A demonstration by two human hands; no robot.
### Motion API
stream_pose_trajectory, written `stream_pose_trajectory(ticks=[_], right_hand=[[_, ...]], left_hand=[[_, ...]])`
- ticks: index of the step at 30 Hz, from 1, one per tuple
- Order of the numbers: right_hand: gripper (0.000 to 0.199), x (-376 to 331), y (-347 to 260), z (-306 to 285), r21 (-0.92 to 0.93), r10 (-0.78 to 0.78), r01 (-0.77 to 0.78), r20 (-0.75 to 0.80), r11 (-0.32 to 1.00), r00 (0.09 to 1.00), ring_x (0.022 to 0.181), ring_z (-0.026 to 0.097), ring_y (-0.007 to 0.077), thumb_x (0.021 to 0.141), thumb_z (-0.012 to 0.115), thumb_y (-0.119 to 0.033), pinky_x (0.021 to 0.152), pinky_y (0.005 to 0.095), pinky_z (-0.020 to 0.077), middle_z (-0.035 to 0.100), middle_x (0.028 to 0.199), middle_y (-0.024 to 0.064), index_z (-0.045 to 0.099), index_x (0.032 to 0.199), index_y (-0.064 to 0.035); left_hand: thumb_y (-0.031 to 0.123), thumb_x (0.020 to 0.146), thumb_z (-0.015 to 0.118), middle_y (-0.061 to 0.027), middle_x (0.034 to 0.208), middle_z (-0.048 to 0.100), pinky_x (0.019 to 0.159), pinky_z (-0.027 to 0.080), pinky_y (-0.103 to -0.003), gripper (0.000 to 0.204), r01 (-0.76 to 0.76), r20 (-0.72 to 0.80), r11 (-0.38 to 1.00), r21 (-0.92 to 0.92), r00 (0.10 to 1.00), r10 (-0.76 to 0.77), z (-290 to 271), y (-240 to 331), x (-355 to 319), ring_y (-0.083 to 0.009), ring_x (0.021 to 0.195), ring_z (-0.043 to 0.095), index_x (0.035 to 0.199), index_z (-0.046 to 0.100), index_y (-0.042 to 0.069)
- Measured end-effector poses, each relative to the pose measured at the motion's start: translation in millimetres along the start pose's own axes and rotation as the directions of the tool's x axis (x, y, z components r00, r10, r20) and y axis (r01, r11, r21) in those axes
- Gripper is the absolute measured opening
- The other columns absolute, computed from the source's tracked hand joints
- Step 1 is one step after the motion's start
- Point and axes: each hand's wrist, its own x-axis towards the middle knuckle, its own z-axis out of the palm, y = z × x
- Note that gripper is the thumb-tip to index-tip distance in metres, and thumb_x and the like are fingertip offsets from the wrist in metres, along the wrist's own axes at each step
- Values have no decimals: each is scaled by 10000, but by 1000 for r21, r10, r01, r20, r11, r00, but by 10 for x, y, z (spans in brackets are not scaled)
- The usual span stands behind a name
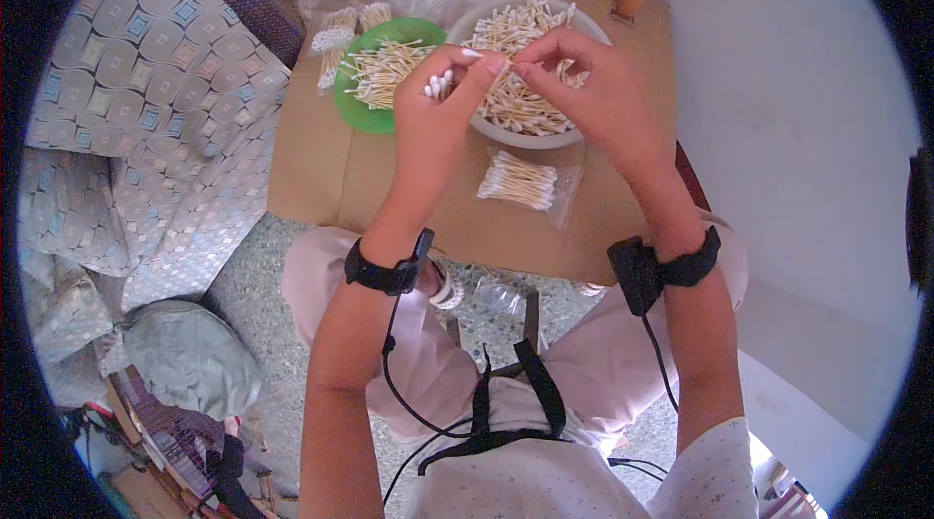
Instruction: Sorting cotton swabs and placing them into small plastic bags.
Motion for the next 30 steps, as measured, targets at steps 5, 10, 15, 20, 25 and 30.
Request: stream_pose_trajectory(ticks=[5,10,15,20,25,30], right_hand=[[180,-24,-48,58,121,53,-57,32,991,998,680,600,171,794,645,-206,651,285,477,663,813,68,662,890,-55],[216,-59,14,109,92,20,-33,135,995,991,683,611,209,784,644,-235,660,307,484,658,810,102,659,887,-45],[231,-79,36,156,105,41,-61,177,993,983,667,607,204,785,639,-261,647,297,479,652,784,110,659,857,-42],[265,-60,69,217,311,159,-170,60,935,985,653,577,118,816,636,-272,621,260,463,631,720,77,637,836,-8],[208,-25,151,183,427,162,-146,-1,892,987,687,574,94,821,643,-224,626,237,467,635,758,39,626,861,-20],[176,-26,107,182,429,155,-124,-40,895,987,709,576,89,806,659,-182,644,233,477,634,788,33,624,889,-31]], left_hand=[[142,847,634,50,706,533,548,339,-169,128,-61,-28,998,-1,998,61,16,-29,-6,-12,645,441,846,605,17],[133,855,615,21,751,570,593,383,-176,122,11,11,999,-32,1000,-11,78,23,-45,-25,685,480,859,593,13],[126,863,597,9,775,580,630,410,-188,118,26,70,998,-56,997,-22,72,5,-44,-36,711,497,851,584,10],[141,863,606,20,779,579,642,406,-183,136,116,-60,993,7,991,-116,33,18,-25,-33,718,495,852,596,6],[160,864,611,25,784,576,652,402,-181,159,63,-13,996,-70,998,-64,72,91,-51,-29,727,491,904,621,7],[193,870,605,47,720,549,576,375,-172,185,79,13,990,-119,997,-78,44,53,-47,-12,648,463,939,637,24]])
